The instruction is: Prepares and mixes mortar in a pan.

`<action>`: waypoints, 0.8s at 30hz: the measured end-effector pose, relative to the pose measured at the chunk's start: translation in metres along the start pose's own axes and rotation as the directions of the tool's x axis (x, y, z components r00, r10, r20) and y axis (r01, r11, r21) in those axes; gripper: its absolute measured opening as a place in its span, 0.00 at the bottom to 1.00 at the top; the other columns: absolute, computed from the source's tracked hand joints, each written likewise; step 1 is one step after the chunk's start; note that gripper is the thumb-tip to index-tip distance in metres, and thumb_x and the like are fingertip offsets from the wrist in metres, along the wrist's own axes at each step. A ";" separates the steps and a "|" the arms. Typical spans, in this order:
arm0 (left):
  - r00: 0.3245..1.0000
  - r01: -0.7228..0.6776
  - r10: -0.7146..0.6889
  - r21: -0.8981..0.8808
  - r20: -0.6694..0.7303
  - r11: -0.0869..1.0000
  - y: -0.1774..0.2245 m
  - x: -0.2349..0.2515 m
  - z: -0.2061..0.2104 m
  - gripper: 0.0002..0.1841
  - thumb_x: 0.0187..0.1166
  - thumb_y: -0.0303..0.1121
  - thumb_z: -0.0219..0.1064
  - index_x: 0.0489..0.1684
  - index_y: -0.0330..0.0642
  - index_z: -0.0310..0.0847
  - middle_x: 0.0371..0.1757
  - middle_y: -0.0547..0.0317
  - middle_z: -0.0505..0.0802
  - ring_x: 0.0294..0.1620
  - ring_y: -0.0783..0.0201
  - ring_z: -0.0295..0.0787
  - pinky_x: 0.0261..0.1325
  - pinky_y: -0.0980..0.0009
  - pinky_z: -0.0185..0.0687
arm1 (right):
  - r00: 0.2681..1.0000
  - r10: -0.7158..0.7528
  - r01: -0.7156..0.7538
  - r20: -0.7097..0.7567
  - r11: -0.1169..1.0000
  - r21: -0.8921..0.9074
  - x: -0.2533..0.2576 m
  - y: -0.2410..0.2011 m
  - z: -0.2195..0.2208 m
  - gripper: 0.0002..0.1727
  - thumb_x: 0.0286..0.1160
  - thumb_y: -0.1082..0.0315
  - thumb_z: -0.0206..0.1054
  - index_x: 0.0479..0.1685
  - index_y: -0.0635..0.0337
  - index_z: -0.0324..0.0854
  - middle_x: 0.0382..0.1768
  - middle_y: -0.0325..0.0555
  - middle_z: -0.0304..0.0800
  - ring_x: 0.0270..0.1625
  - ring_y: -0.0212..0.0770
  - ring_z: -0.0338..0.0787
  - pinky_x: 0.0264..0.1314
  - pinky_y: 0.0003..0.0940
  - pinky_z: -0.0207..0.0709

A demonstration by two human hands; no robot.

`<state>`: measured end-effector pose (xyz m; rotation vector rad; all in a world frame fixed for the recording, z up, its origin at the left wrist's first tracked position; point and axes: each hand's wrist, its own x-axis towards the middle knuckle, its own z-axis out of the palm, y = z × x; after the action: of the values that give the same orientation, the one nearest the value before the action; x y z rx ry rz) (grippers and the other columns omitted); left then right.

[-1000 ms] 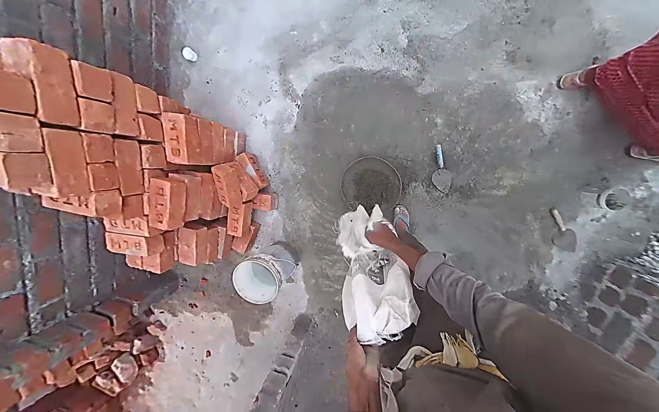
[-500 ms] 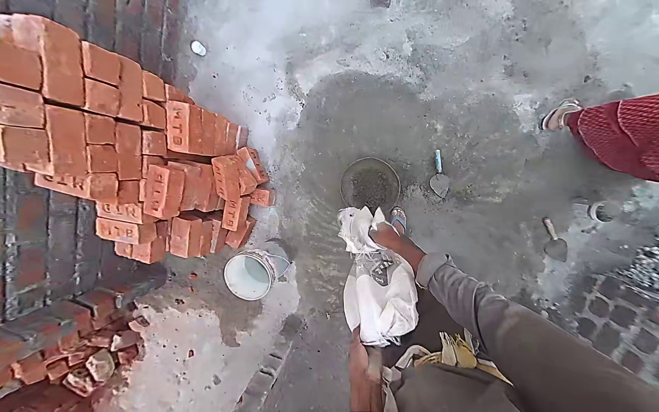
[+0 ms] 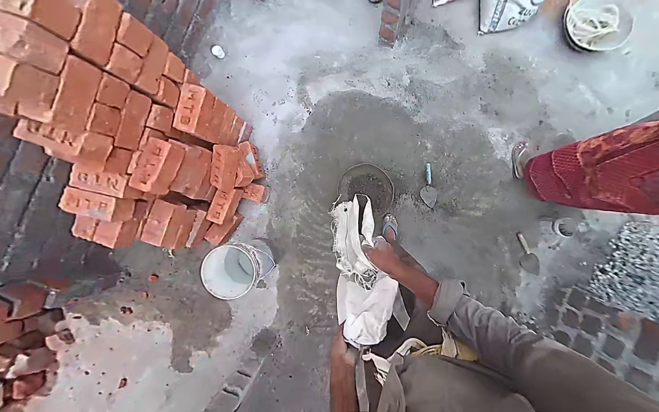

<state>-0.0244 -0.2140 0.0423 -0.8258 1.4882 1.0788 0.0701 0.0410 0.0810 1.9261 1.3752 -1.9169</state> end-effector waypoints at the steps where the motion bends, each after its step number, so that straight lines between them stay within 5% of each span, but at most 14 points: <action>1: 1.000 -0.001 0.001 0.002 0.016 1.000 -0.001 0.014 -0.018 0.19 0.93 0.41 0.47 0.61 0.35 0.75 0.45 0.48 0.90 0.43 0.58 0.89 0.46 0.57 0.88 | 1.000 -0.004 0.004 -0.005 1.000 -0.005 -0.014 0.000 0.010 0.25 0.88 0.55 0.58 0.60 0.74 0.80 0.56 0.68 0.85 0.61 0.58 0.85 0.68 0.56 0.75; 3: 1.000 -0.024 0.024 0.012 0.002 1.000 -0.004 0.043 -0.047 0.18 0.93 0.40 0.48 0.61 0.34 0.75 0.45 0.48 0.90 0.42 0.59 0.88 0.46 0.58 0.87 | 0.999 -0.005 0.009 0.040 0.995 -0.102 -0.039 0.001 0.031 0.26 0.88 0.53 0.59 0.62 0.72 0.79 0.55 0.66 0.86 0.59 0.57 0.87 0.66 0.56 0.77; 6: 0.995 -0.055 0.062 0.085 -0.077 0.995 -0.009 0.077 -0.097 0.19 0.92 0.40 0.52 0.63 0.31 0.76 0.49 0.44 0.89 0.44 0.57 0.86 0.48 0.56 0.85 | 0.980 -0.028 0.097 0.195 0.930 -0.353 -0.072 0.005 0.079 0.25 0.89 0.54 0.58 0.50 0.73 0.82 0.47 0.66 0.86 0.53 0.59 0.87 0.61 0.59 0.76; 10: 0.975 -0.208 0.214 0.085 -0.060 0.974 -0.018 0.087 -0.186 0.23 0.95 0.41 0.44 0.70 0.29 0.73 0.57 0.44 0.89 0.51 0.64 0.86 0.58 0.62 0.85 | 0.904 -0.006 0.231 0.428 0.849 -0.475 -0.120 0.038 0.146 0.24 0.89 0.56 0.57 0.41 0.74 0.84 0.38 0.65 0.88 0.46 0.59 0.89 0.55 0.59 0.79; 12: 0.932 -0.339 0.314 -0.126 -0.179 0.932 -0.040 0.104 -0.225 0.25 0.95 0.43 0.40 0.73 0.33 0.69 0.60 0.49 0.88 0.56 0.68 0.86 0.59 0.65 0.86 | 0.833 0.024 0.302 0.553 0.817 -0.491 -0.149 0.070 0.174 0.22 0.87 0.59 0.60 0.42 0.75 0.84 0.36 0.66 0.88 0.44 0.60 0.91 0.53 0.59 0.81; 14: 0.873 -0.405 0.335 -0.144 -0.356 0.903 -0.071 0.104 -0.250 0.26 0.97 0.40 0.34 0.82 0.30 0.57 0.76 0.42 0.77 0.73 0.61 0.76 0.74 0.60 0.75 | 0.672 0.102 0.422 0.733 0.762 -0.492 -0.154 0.119 0.206 0.20 0.86 0.63 0.61 0.47 0.79 0.84 0.42 0.72 0.90 0.51 0.67 0.91 0.60 0.63 0.79; 16: 0.847 -0.261 0.243 0.029 -0.472 0.965 -0.097 0.074 -0.251 0.24 0.95 0.32 0.41 0.82 0.21 0.60 0.77 0.30 0.77 0.76 0.51 0.77 0.78 0.56 0.73 | 0.509 0.266 0.499 0.819 0.684 -0.532 -0.118 0.192 0.245 0.20 0.84 0.62 0.65 0.52 0.76 0.84 0.48 0.72 0.90 0.56 0.67 0.90 0.64 0.65 0.78; 17: 0.874 -0.157 0.143 0.007 -0.465 0.988 -0.117 0.068 -0.246 0.25 0.96 0.34 0.40 0.83 0.24 0.58 0.78 0.31 0.76 0.74 0.52 0.76 0.76 0.58 0.74 | 0.485 0.348 0.500 0.802 0.643 -0.580 -0.088 0.229 0.265 0.20 0.80 0.61 0.69 0.53 0.75 0.84 0.49 0.71 0.90 0.57 0.67 0.90 0.63 0.66 0.78; 20: 0.887 0.049 -0.195 -0.334 -0.419 0.941 -0.191 0.120 -0.239 0.28 0.97 0.45 0.39 0.87 0.34 0.54 0.77 0.33 0.78 0.67 0.48 0.83 0.67 0.54 0.80 | 0.581 0.476 0.430 0.660 0.509 -0.745 -0.006 0.262 0.330 0.25 0.79 0.60 0.69 0.66 0.73 0.80 0.64 0.72 0.85 0.69 0.68 0.84 0.69 0.67 0.75; 23: 0.926 0.166 -0.218 -0.185 -0.309 0.969 -0.219 0.129 -0.182 0.26 0.97 0.42 0.41 0.81 0.29 0.62 0.61 0.37 0.86 0.47 0.59 0.86 0.51 0.63 0.83 | 0.605 0.394 0.446 0.692 0.553 -0.704 0.020 0.248 0.349 0.26 0.82 0.62 0.66 0.73 0.71 0.77 0.69 0.69 0.83 0.73 0.65 0.82 0.74 0.65 0.73; 24: 0.945 0.167 -0.183 -0.082 -0.272 0.983 -0.211 0.132 -0.153 0.25 0.97 0.40 0.41 0.78 0.27 0.64 0.60 0.37 0.86 0.47 0.60 0.86 0.53 0.63 0.84 | 0.579 0.353 0.479 0.735 0.583 -0.657 0.032 0.233 0.343 0.25 0.83 0.62 0.66 0.72 0.73 0.77 0.68 0.70 0.84 0.73 0.65 0.83 0.75 0.65 0.73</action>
<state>0.0895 -0.4245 -0.1253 -1.1677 1.5861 0.9028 -0.0469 -0.2948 -0.1341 0.3726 1.5312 -1.3645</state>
